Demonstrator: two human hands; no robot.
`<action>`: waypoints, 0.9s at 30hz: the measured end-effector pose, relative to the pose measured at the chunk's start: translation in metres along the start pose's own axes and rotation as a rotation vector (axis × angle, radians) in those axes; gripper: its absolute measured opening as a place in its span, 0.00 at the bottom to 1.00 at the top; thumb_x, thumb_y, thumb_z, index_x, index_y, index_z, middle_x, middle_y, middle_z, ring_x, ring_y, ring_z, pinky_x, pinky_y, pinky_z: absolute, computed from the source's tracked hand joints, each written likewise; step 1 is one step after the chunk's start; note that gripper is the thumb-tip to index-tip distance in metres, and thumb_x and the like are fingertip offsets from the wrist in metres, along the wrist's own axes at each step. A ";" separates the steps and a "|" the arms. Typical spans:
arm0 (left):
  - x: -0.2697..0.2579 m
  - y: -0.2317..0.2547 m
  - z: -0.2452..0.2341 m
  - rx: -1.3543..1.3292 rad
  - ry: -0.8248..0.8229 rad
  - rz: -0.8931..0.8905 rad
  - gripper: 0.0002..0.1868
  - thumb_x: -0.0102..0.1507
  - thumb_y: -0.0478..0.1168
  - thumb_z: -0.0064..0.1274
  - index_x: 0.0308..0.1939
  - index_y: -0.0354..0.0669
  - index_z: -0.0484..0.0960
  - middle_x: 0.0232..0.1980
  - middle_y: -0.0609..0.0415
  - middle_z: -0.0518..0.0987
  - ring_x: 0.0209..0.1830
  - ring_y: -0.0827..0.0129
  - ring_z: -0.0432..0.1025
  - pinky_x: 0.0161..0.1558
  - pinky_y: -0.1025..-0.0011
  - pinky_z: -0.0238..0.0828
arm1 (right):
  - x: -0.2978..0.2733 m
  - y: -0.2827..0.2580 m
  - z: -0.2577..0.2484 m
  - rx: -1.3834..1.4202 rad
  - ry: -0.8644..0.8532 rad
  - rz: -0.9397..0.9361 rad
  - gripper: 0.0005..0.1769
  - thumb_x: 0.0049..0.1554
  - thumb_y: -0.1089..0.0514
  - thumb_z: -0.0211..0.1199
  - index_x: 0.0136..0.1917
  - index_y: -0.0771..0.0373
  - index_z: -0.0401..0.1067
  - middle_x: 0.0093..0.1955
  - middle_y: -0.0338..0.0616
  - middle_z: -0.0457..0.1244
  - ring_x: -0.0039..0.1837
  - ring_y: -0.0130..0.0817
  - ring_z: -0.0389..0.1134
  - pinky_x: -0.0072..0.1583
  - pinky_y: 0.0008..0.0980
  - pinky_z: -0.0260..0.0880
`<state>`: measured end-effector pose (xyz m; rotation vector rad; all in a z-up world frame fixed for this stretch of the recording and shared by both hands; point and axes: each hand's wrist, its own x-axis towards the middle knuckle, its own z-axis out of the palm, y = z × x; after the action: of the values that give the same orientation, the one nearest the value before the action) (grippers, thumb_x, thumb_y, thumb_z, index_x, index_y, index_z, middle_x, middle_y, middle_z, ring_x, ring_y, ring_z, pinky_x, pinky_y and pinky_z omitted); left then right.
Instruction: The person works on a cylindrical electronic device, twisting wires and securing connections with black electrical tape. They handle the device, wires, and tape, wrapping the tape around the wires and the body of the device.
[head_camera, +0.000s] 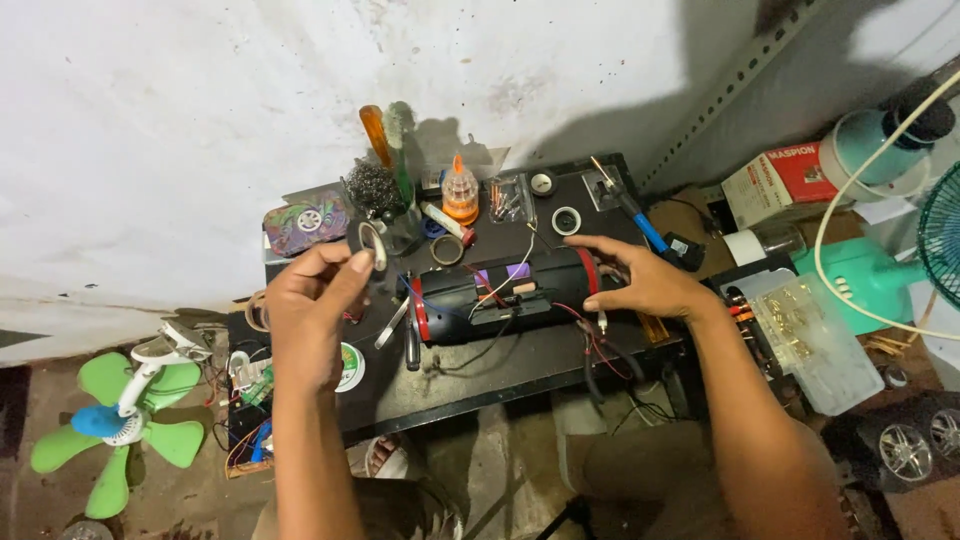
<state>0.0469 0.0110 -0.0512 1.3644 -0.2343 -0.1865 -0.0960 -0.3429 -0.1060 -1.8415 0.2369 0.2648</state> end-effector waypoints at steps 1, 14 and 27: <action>0.001 -0.006 -0.003 0.000 -0.002 0.001 0.09 0.63 0.37 0.62 0.40 0.31 0.84 0.27 0.50 0.75 0.22 0.73 0.68 0.25 0.80 0.64 | 0.000 0.002 -0.001 0.000 0.002 0.000 0.54 0.43 0.64 0.79 0.79 0.59 0.60 0.77 0.54 0.59 0.74 0.45 0.61 0.72 0.45 0.61; 0.003 -0.013 -0.003 0.061 -0.006 0.010 0.09 0.64 0.36 0.63 0.41 0.30 0.85 0.25 0.49 0.74 0.22 0.73 0.67 0.24 0.79 0.62 | 0.025 0.042 -0.005 -0.534 0.553 0.238 0.10 0.51 0.52 0.74 0.48 0.49 0.84 0.41 0.39 0.73 0.48 0.40 0.75 0.49 0.35 0.73; -0.003 -0.001 0.003 0.020 0.010 0.008 0.08 0.62 0.35 0.65 0.37 0.32 0.84 0.25 0.50 0.74 0.21 0.73 0.68 0.23 0.80 0.62 | 0.066 0.106 -0.005 -0.603 0.473 0.516 0.14 0.59 0.52 0.59 0.50 0.57 0.83 0.47 0.50 0.73 0.56 0.52 0.75 0.53 0.47 0.76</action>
<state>0.0436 0.0089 -0.0515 1.3841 -0.2337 -0.1705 -0.0642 -0.3793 -0.2207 -2.4025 1.0631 0.2678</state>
